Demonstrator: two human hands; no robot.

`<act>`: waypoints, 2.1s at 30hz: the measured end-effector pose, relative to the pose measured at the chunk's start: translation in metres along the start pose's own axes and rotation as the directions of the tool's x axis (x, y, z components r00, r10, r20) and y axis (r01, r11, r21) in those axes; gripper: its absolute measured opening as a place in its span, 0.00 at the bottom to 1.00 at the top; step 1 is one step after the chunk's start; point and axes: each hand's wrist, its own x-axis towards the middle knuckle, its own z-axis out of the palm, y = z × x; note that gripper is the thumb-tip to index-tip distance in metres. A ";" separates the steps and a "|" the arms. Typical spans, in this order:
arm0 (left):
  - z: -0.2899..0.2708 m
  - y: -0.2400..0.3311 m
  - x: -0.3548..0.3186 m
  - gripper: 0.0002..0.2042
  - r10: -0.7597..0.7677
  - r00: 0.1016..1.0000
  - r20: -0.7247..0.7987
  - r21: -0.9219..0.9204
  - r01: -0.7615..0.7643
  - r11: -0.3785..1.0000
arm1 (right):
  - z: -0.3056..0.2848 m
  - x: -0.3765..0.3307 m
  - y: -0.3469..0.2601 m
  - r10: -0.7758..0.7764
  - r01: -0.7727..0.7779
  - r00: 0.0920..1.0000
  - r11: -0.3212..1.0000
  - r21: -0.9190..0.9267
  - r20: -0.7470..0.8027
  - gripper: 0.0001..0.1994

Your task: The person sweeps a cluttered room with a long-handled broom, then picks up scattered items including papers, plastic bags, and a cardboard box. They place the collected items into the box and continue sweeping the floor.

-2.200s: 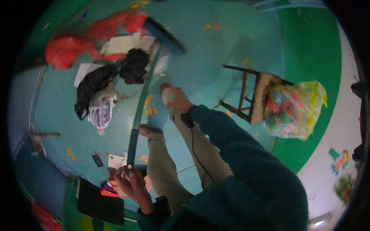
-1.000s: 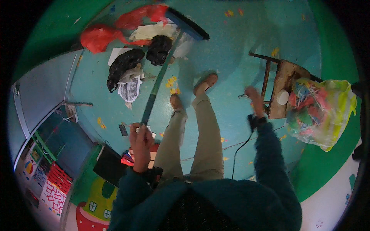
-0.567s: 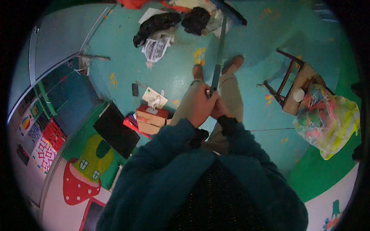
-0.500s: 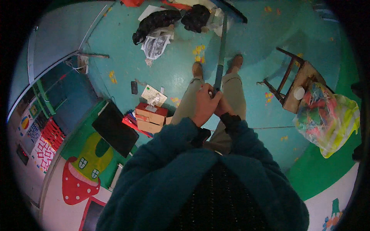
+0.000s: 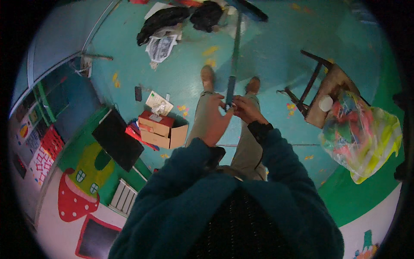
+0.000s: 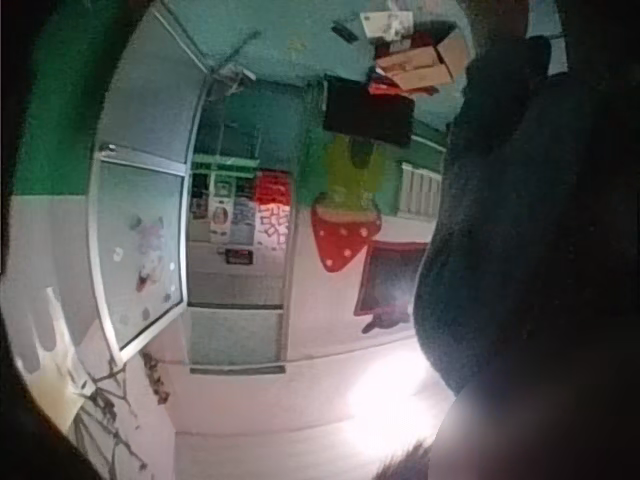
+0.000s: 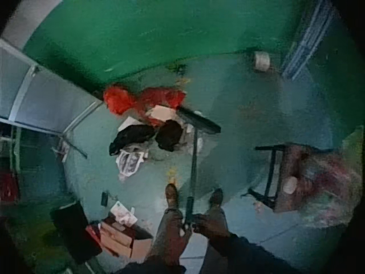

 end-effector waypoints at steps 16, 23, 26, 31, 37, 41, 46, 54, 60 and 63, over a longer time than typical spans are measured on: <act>0.056 -0.049 -0.004 0.10 -0.626 0.638 0.449 -0.237 0.761 0.604 | -0.399 -0.168 -0.082 -0.945 -0.302 -0.107 0.328 -0.895 -0.310 0.20; 0.038 -0.017 -0.050 0.09 -0.721 0.635 0.278 -0.172 0.771 0.613 | -0.409 -0.181 -0.109 -0.975 -0.445 -0.069 0.218 -0.869 -0.209 0.21; 0.019 -0.003 -0.082 0.09 -0.723 0.620 0.305 -0.182 0.783 0.595 | -0.385 -0.183 -0.098 -0.991 -0.424 -0.099 0.119 -0.898 -0.084 0.21; -0.024 -0.021 -0.115 0.11 -0.624 0.703 0.341 -0.194 0.702 0.685 | -0.249 -0.113 -0.053 -0.659 0.224 0.628 0.663 -0.715 -0.414 0.17; -0.078 -0.063 -0.147 0.13 -0.518 0.797 0.311 -0.191 0.586 0.787 | -0.005 0.015 0.031 0.031 -0.028 0.994 0.999 0.024 -0.104 0.14; -0.114 -0.094 -0.166 0.14 -0.440 0.856 0.270 -0.217 0.500 0.839 | 0.094 0.062 0.101 -0.166 0.105 0.937 0.973 -0.204 -0.306 0.12; -0.155 -0.119 -0.165 0.13 -0.553 0.781 0.291 -0.478 0.620 0.623 | 0.142 0.109 0.140 -0.137 0.091 0.971 0.970 -0.227 -0.195 0.11; -0.250 -0.167 -0.157 0.15 -0.675 0.660 0.331 -0.504 0.728 0.465 | 0.191 0.216 0.222 0.121 -0.161 0.976 0.961 -0.223 -0.183 0.11; -0.294 -0.184 -0.221 0.15 -0.697 0.652 0.298 -0.366 0.753 0.547 | 0.227 0.183 0.294 0.142 -0.198 0.957 0.956 -0.215 -0.251 0.09; -0.293 -0.188 -0.215 0.14 -0.533 0.822 0.199 -0.340 0.568 0.750 | 0.234 0.176 0.280 0.041 -0.089 0.971 0.977 -0.196 -0.237 0.07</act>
